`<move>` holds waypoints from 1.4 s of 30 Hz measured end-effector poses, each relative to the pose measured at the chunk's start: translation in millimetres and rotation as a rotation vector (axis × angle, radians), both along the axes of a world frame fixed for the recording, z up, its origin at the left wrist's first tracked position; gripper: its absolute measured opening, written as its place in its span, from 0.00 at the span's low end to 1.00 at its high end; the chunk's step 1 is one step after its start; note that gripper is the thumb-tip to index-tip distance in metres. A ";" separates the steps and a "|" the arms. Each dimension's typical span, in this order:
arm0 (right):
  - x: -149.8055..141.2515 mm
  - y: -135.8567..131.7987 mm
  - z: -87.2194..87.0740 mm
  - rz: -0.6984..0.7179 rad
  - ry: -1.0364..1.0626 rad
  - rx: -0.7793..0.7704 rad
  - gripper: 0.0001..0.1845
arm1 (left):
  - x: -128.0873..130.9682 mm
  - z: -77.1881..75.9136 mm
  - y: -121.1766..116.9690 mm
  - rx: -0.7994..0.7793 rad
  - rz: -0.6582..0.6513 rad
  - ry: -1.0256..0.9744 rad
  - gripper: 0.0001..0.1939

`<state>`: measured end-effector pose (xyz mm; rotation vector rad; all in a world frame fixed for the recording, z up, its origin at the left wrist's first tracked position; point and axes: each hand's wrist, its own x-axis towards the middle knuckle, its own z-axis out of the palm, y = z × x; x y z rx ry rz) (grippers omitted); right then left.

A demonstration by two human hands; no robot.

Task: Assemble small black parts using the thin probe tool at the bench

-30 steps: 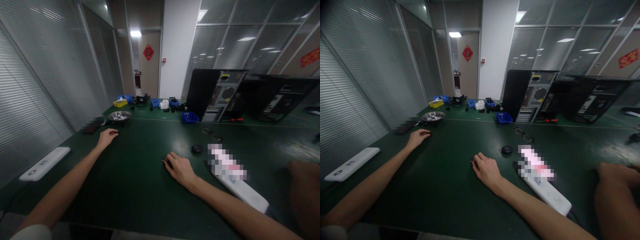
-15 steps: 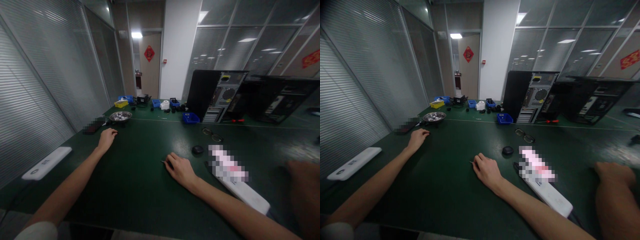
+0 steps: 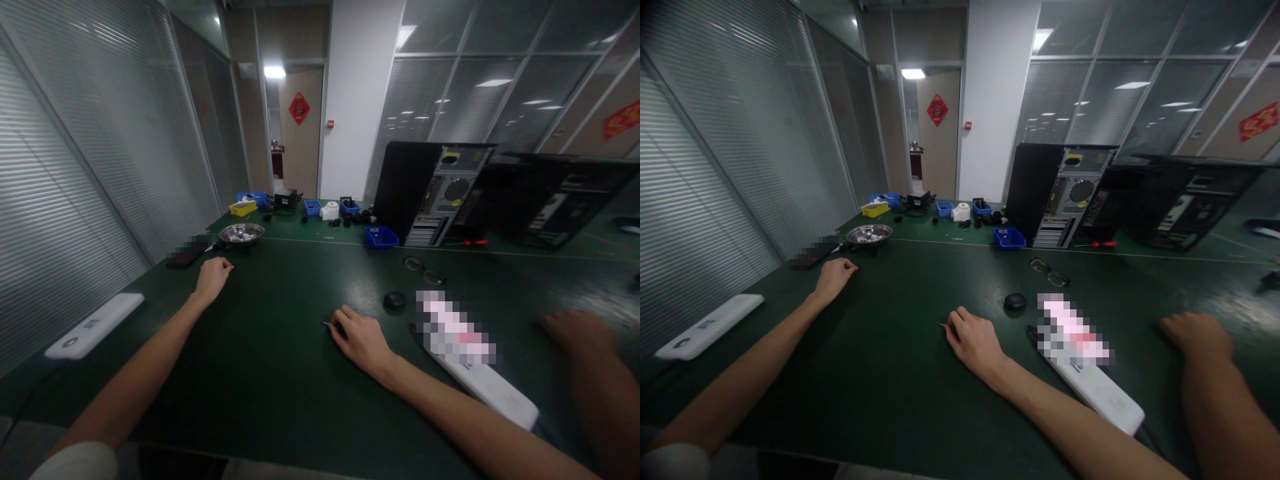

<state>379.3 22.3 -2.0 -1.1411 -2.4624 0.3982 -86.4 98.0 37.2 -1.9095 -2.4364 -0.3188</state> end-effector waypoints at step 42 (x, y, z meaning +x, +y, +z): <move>-0.1 -2.6 4.5 0.115 0.082 -0.012 0.08 | 207.9 2.6 -76.6 -0.207 -0.998 -0.598 0.13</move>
